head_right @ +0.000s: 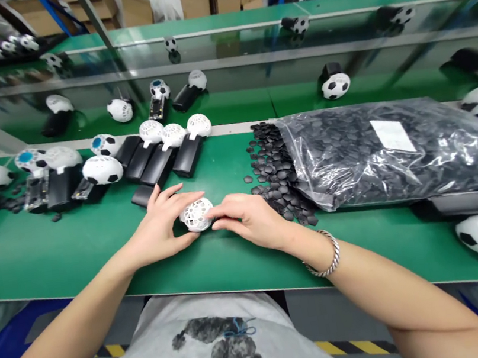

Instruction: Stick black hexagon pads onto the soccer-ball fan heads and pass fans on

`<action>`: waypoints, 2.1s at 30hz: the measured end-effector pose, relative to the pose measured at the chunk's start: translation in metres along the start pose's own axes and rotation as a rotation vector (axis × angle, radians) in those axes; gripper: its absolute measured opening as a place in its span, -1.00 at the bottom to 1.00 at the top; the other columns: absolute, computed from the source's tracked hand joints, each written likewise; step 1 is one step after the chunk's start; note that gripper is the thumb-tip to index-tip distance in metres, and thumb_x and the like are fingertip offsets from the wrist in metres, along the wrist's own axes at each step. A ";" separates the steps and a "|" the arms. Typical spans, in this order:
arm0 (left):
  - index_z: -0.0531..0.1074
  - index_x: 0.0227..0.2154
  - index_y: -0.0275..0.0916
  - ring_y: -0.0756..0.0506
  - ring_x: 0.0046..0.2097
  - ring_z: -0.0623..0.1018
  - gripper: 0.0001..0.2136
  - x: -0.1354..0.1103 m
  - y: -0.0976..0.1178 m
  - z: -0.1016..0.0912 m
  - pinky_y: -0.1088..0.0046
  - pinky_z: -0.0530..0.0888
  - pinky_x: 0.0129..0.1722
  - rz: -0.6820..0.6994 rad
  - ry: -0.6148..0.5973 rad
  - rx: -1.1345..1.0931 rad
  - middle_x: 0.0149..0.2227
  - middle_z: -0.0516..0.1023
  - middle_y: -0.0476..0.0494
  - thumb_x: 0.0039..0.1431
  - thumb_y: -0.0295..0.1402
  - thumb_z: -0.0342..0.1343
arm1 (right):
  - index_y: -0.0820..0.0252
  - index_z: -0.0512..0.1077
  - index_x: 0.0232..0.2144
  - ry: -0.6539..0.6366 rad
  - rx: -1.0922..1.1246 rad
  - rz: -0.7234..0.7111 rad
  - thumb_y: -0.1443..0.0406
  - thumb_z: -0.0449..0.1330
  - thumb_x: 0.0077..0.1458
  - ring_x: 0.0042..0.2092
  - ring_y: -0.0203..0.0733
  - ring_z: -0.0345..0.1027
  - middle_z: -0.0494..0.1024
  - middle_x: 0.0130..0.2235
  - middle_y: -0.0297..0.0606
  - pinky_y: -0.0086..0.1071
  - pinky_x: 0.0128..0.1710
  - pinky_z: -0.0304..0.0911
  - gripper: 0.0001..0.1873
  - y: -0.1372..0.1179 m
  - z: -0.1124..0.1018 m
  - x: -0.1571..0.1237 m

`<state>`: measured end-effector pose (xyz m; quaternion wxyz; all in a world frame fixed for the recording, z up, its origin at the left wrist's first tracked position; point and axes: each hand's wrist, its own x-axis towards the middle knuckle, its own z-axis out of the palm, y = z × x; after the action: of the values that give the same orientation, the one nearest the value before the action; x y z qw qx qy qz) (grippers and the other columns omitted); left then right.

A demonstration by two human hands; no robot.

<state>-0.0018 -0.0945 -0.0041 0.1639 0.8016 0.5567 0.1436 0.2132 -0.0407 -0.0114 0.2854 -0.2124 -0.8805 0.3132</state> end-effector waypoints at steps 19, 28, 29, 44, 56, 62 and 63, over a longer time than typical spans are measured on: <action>0.27 0.03 -0.18 -0.22 0.11 0.26 -0.45 0.004 0.005 0.008 0.01 -0.12 0.20 -0.033 0.127 -0.052 -0.01 0.44 -0.09 -0.03 -0.08 0.11 | 0.20 0.39 -0.38 0.114 0.051 0.042 0.38 0.21 0.02 -0.32 -0.30 0.28 0.35 -0.36 -0.29 -0.42 -0.33 0.26 -0.94 0.001 0.022 0.006; 0.28 0.00 -0.17 -0.20 0.05 0.31 -0.48 -0.001 0.007 0.009 0.01 -0.04 0.20 0.002 0.133 -0.085 -0.03 0.45 -0.09 -0.07 -0.15 0.15 | 0.21 0.35 -0.43 0.008 0.128 0.289 0.26 0.21 0.01 -0.40 -0.32 0.28 0.39 -0.41 -0.34 -0.44 -0.39 0.24 -0.87 0.015 0.001 0.017; 0.27 0.01 -0.17 -0.22 0.06 0.30 -0.46 -0.004 0.008 0.011 -0.01 -0.06 0.20 0.019 0.132 -0.083 -0.02 0.44 -0.10 -0.08 -0.14 0.16 | 0.21 0.38 -0.44 0.038 0.015 0.306 0.27 0.20 0.02 -0.37 -0.29 0.29 0.41 -0.41 -0.32 -0.41 -0.35 0.24 -0.89 0.022 -0.008 0.017; 0.21 0.06 -0.12 -0.33 0.28 -0.09 -0.41 0.039 0.014 -0.001 -0.19 -0.30 0.16 0.409 -0.276 -0.209 0.14 0.28 -0.10 -0.13 -0.42 0.12 | 0.22 0.39 -0.30 0.007 -0.308 0.451 0.40 0.15 0.01 -0.40 -0.28 0.32 0.46 -0.43 -0.32 -0.41 -0.36 0.22 -0.86 0.052 -0.042 0.008; 0.20 0.06 -0.14 -0.23 0.30 -0.26 -0.40 0.058 -0.010 -0.002 0.00 0.01 0.20 0.330 -0.238 -0.333 0.25 0.07 -0.12 -0.15 -0.54 0.06 | 0.19 0.43 -0.33 -0.120 -0.080 0.191 0.34 0.16 0.07 -0.38 -0.31 0.37 0.54 -0.36 -0.31 -0.47 -0.36 0.24 -0.92 0.006 -0.040 0.005; 0.17 0.08 -0.17 -0.20 0.31 -0.22 -0.41 0.054 -0.007 0.003 0.03 0.03 0.21 0.292 -0.196 -0.396 0.23 0.12 -0.16 -0.08 -0.46 0.12 | 0.19 0.46 -0.38 -0.115 -0.104 0.076 0.36 0.16 0.07 -0.31 -0.27 0.38 0.54 -0.36 -0.28 -0.44 -0.28 0.25 -0.93 0.010 -0.031 0.005; 0.16 0.08 -0.18 -0.20 0.31 -0.22 -0.41 0.054 -0.007 0.005 0.04 0.03 0.21 0.290 -0.182 -0.402 0.22 0.13 -0.17 -0.07 -0.42 0.15 | 0.20 0.46 -0.38 -0.109 -0.098 0.061 0.36 0.15 0.08 -0.29 -0.27 0.38 0.53 -0.35 -0.26 -0.43 -0.27 0.25 -0.92 0.011 -0.030 0.005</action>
<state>0.0126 -0.0419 -0.0086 0.3471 0.8339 0.3792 0.2006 0.2304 -0.0174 0.0023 0.2165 -0.2356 -0.9021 0.2894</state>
